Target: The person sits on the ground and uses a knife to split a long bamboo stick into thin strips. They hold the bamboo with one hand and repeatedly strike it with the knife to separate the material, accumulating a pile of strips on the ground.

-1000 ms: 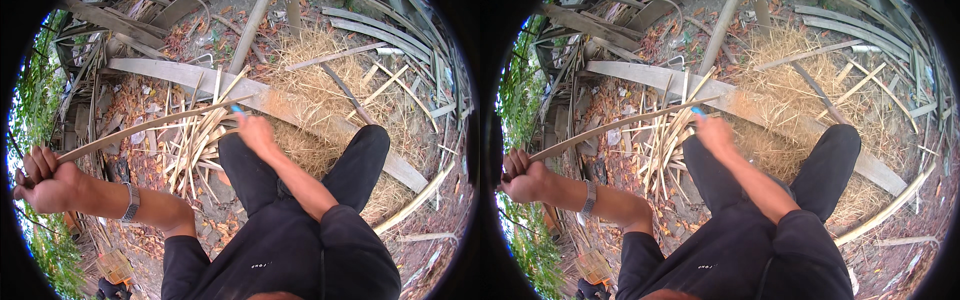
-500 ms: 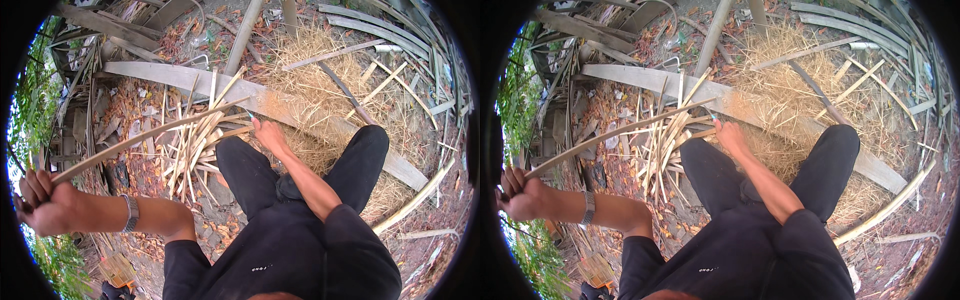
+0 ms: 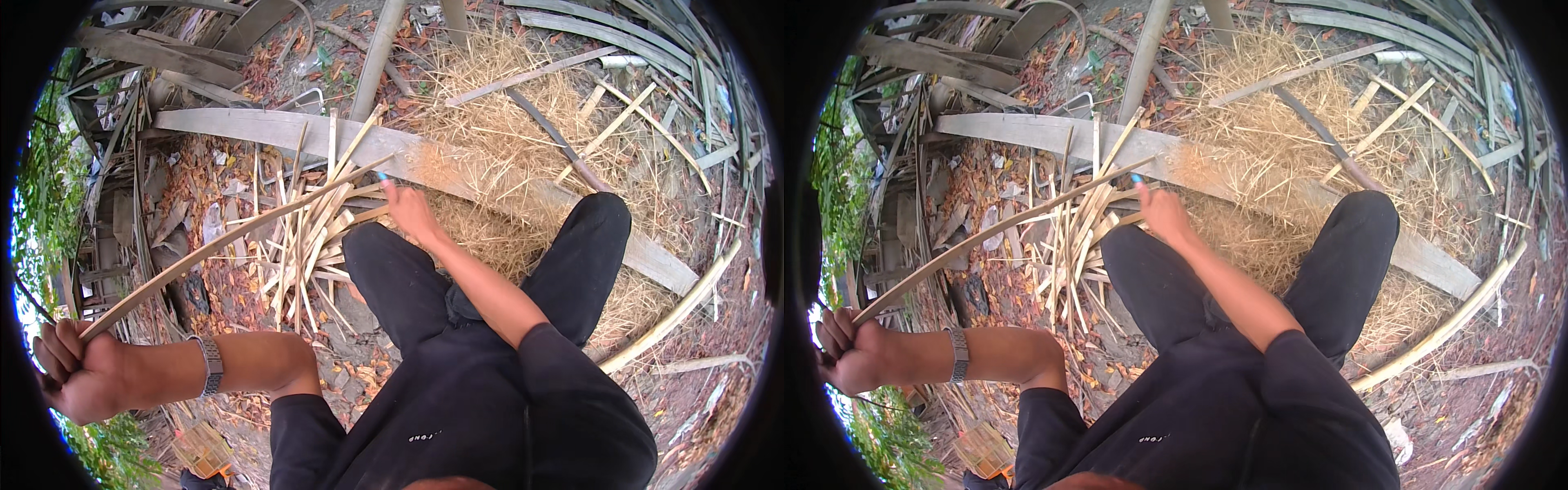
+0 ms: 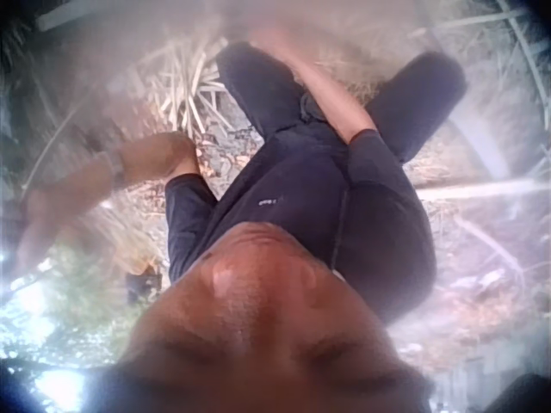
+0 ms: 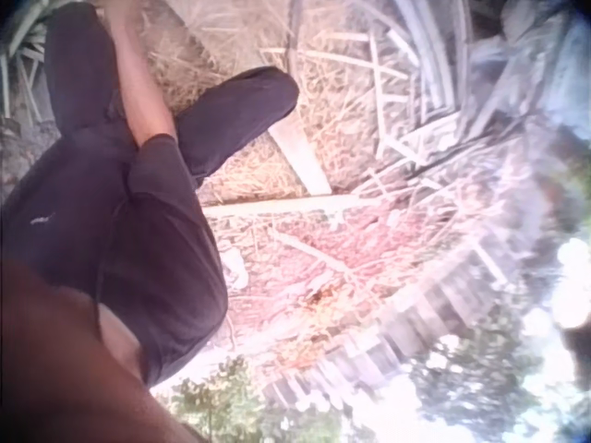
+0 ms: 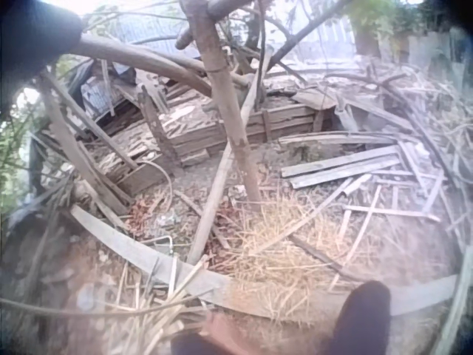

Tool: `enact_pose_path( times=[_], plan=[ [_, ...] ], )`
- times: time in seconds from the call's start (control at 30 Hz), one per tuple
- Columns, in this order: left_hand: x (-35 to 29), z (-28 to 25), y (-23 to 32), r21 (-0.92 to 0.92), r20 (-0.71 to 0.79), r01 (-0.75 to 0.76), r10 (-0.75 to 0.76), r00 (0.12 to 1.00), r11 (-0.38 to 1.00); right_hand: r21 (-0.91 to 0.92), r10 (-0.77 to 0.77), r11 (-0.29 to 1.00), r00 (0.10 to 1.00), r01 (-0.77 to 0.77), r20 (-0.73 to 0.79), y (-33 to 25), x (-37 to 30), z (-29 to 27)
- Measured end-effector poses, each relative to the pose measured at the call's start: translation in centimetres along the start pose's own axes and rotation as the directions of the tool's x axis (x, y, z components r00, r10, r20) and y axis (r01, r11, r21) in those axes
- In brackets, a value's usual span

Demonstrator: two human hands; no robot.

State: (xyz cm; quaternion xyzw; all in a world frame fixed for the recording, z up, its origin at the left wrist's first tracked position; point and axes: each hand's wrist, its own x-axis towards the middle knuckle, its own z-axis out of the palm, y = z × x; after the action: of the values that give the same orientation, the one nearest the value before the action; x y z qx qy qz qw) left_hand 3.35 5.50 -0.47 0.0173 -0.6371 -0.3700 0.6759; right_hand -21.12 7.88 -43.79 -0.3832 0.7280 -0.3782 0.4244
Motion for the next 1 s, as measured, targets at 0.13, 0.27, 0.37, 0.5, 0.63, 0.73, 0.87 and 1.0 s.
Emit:
enact_pose_path(
  times=[0.13,0.27,0.37,0.5,0.63,0.73,0.87,1.0],
  plan=[
    [0.0,1.3,-0.1,0.044,-0.011,-0.025,0.026,1.0,0.999,-0.133,0.16,0.977,0.985,-0.167,-0.056,5.0,3.7,0.9],
    [-0.3,0.7,-0.2,0.052,-0.068,-0.011,0.015,0.998,0.999,-0.06,0.076,0.995,0.997,-0.077,-0.003,2.5,1.2,1.0],
    [0.1,1.3,-0.5,-0.009,-0.027,0.021,-0.021,0.999,1.0,-0.028,0.262,0.964,0.962,-0.265,-0.075,5.5,3.5,2.1],
    [-0.3,0.1,0.2,-0.051,0.039,0.07,-0.068,0.997,0.996,-0.058,0.295,0.953,0.955,-0.296,-0.026,4.3,2.4,1.6],
    [-0.2,0.2,-0.1,0.053,-0.05,0.004,-0.001,0.999,0.999,-0.01,0.231,0.972,0.968,-0.233,-0.095,4.2,3.0,2.6],
    [-0.7,1.0,-0.7,0.146,-0.122,-0.03,0.048,0.991,0.989,-0.041,0.276,0.955,0.928,-0.295,-0.249,4.7,3.5,2.5],
    [-1.2,-0.3,-0.2,0.138,-0.132,-0.022,0.041,0.99,0.99,-0.06,0.242,0.968,0.97,-0.243,-0.035,3.0,3.4,2.4],
    [-1.6,0.1,-0.2,0.11,-0.14,-0.003,0.019,0.99,0.994,-0.141,0.298,0.935,0.937,-0.325,-0.182,4.7,3.4,2.3]
  ],
)
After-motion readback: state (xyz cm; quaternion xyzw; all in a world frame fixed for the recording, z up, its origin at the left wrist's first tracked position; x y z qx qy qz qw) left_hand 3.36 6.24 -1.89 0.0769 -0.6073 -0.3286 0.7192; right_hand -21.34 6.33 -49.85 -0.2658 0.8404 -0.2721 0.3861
